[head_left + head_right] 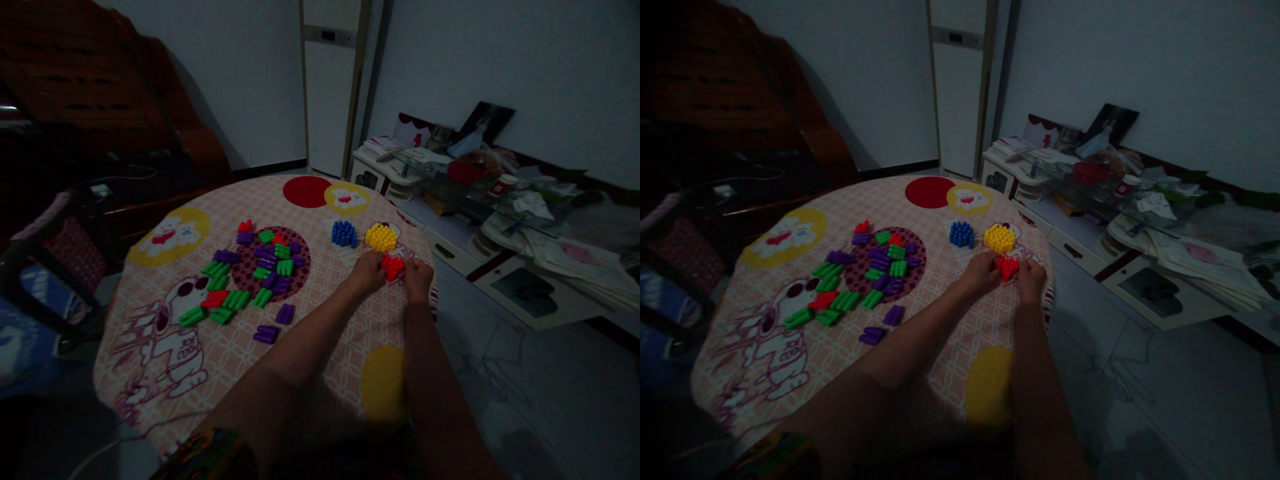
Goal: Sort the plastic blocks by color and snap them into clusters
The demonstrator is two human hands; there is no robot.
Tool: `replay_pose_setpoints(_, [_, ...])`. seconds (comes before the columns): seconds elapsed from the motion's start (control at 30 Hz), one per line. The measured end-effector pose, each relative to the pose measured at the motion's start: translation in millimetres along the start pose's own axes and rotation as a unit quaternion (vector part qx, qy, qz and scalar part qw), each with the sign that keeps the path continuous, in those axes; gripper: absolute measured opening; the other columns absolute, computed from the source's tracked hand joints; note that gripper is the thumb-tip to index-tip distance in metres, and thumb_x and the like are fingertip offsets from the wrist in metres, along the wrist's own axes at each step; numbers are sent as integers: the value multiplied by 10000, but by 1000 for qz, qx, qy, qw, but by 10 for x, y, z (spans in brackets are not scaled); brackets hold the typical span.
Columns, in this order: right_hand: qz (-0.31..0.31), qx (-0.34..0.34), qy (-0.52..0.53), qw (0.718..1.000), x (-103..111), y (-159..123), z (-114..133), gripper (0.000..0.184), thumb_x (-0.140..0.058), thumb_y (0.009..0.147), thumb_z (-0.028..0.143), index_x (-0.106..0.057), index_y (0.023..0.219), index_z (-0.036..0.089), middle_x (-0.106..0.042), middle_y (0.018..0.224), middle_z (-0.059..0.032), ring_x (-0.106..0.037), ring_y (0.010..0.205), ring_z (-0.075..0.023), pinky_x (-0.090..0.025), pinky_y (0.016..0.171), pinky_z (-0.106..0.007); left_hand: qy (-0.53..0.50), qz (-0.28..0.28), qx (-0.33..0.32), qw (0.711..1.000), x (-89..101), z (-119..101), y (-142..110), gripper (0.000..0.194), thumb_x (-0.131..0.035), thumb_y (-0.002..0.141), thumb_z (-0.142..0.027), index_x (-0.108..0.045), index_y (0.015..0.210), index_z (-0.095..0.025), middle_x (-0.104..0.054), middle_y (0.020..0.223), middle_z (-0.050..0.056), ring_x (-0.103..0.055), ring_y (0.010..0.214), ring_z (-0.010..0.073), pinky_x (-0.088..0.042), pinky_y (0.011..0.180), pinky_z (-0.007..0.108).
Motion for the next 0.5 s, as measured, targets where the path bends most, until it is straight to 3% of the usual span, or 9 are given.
replay_pose_setpoints(0.13, [-3, -12, 8, 1000, 6, 7, -47, 306, -562, 794, 443, -677, 674, 186, -566, 461, 30, -519, 482, -162, -399, 528, -275, 13, -6, -32, 999, 142, 9, -51, 314, -597, 830, -136, -680, 1133, -133, -728, 1067, 126, -663, 899, 208, -513, 868, 312])
replay_pose_setpoints(0.23, [0, -7, 6, 1000, -4, 32, -105, 310, -562, 803, 441, -667, 658, 188, -569, 463, 26, -521, 485, -163, -399, 526, -275, 39, -12, -36, 999, 442, 154, -131, 457, -626, 855, -171, -610, 1310, -129, -710, 1165, 138, -686, 900, 199, -534, 886, 319])
replay_pose_setpoints(0.4, [-8, 15, -13, 1000, 9, 54, -125, 298, -564, 806, 417, -634, 618, 196, -572, 468, 22, -509, 480, -158, -385, 528, -273, 112, -84, 24, 990, 1388, 715, -301, 485, -591, 877, -179, -586, 1360, -134, -693, 1207, 126, -693, 905, 188, -536, 909, 331])
replay_pose_setpoints(0.5, [-7, 11, -16, 1000, 9, 40, -94, 301, -562, 805, 416, -632, 610, 197, -566, 457, 22, -514, 484, -161, -386, 538, -277, 192, -118, 138, 964, 1954, 1236, -370, 457, -537, 907, -177, -598, 1356, -120, -687, 1241, 149, -662, 1069, 230, -474, 1002, 344])
Point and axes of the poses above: each hand's wrist, its own y-axis towards the middle knuckle, its own x-axis out of the back of the hand, z = x × y, the point moved 10 cm from there along y, towards the middle knuckle
